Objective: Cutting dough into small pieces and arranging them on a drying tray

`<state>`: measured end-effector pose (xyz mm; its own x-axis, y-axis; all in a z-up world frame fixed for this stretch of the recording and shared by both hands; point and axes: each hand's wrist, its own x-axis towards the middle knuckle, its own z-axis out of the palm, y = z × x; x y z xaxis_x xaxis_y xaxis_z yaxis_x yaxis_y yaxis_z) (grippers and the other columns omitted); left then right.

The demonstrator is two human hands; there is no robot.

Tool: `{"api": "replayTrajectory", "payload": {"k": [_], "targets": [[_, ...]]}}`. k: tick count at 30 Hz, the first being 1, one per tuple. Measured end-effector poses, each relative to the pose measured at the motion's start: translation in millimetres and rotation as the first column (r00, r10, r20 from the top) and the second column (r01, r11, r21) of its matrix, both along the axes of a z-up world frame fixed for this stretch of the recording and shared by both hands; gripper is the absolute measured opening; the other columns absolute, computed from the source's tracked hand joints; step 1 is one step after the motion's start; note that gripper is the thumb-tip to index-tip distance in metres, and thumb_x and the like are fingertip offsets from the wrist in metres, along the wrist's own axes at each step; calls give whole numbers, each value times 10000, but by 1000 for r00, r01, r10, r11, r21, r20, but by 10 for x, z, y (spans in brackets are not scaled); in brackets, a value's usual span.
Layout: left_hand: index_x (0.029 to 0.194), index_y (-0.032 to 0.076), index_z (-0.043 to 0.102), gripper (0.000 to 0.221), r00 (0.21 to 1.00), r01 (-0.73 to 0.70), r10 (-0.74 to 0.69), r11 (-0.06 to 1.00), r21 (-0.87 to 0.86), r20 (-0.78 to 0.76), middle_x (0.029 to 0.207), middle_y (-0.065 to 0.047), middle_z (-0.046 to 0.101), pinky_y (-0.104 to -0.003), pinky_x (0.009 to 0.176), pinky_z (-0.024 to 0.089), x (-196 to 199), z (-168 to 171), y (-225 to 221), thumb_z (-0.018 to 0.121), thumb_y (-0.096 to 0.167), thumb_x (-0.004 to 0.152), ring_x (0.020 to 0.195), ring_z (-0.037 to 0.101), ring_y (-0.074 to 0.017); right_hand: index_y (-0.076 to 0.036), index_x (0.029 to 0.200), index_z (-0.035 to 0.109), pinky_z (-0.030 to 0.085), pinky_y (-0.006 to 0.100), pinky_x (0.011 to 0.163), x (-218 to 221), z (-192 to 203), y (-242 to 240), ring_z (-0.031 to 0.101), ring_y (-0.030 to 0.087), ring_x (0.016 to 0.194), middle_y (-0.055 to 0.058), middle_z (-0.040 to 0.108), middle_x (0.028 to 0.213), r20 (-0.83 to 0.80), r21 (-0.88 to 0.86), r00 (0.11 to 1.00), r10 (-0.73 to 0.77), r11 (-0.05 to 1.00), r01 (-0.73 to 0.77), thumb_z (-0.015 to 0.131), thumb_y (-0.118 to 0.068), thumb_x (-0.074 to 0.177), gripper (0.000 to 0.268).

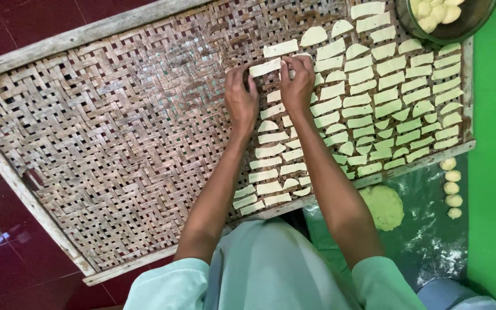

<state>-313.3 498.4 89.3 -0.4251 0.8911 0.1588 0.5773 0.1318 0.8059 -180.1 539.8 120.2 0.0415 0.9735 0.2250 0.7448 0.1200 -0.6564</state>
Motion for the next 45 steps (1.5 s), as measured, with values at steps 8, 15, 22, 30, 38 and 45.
{"api": "replayTrajectory", "payload": {"k": [8, 15, 22, 30, 38, 45], "targets": [[1224, 60, 679, 238, 980, 115, -98, 989, -92, 172, 1092, -142, 667, -482, 920, 557, 307, 165, -728, 628, 94, 994, 1067, 683, -349, -91, 1088, 712, 539, 450, 831, 323, -249, -706, 712, 314, 899, 95, 682, 978, -177, 123, 980, -93, 986, 115, 735, -98, 952, 138], [1169, 95, 715, 204, 934, 323, -275, 923, -209, 228, 1023, -115, 700, -468, 870, 578, 969, 514, -1691, 632, 148, 991, 993, 714, -335, -100, 1032, 756, 586, 399, 726, 578, 154, -1738, 747, 305, 820, 88, 757, 875, -337, 7, 925, -178, 981, 192, 755, -86, 923, 110], [1190, 77, 702, 218, 870, 474, -412, 849, -232, 269, 1007, -120, 696, -446, 814, 599, 1494, 674, -2659, 623, 158, 1004, 969, 718, -323, -110, 1025, 772, 573, 321, 693, 1322, 336, -2911, 735, 207, 777, 83, 767, 863, -426, -57, 858, -287, 955, 292, 726, -73, 932, 110], [1135, 32, 707, 216, 767, 641, -605, 713, -284, 214, 956, -196, 731, -529, 820, 583, 2330, 619, -3804, 630, 131, 960, 937, 729, -398, -136, 1025, 768, 579, 355, 687, 2440, 59, -4581, 713, 219, 722, 88, 760, 833, -459, -204, 725, -514, 855, 477, 706, -98, 892, 151], [1148, 101, 713, 277, 558, 794, -809, 457, -401, 182, 965, -169, 761, -525, 839, 585, 2967, 20, -4551, 662, 226, 907, 956, 738, -395, -162, 1010, 773, 587, 389, 792, 3263, -793, -5876, 747, 263, 873, 83, 772, 899, -315, -344, 647, -695, 718, 605, 715, -219, 883, 150], [1150, 103, 717, 322, 470, 822, -869, 367, -436, 154, 998, -142, 761, -509, 850, 593, 3281, 64, -4601, 683, 204, 846, 989, 736, -379, -194, 1051, 779, 576, 417, 843, 3605, -942, -5896, 741, 277, 944, 69, 778, 968, -298, -451, 585, -755, 651, 610, 704, -308, 886, 214]]}}
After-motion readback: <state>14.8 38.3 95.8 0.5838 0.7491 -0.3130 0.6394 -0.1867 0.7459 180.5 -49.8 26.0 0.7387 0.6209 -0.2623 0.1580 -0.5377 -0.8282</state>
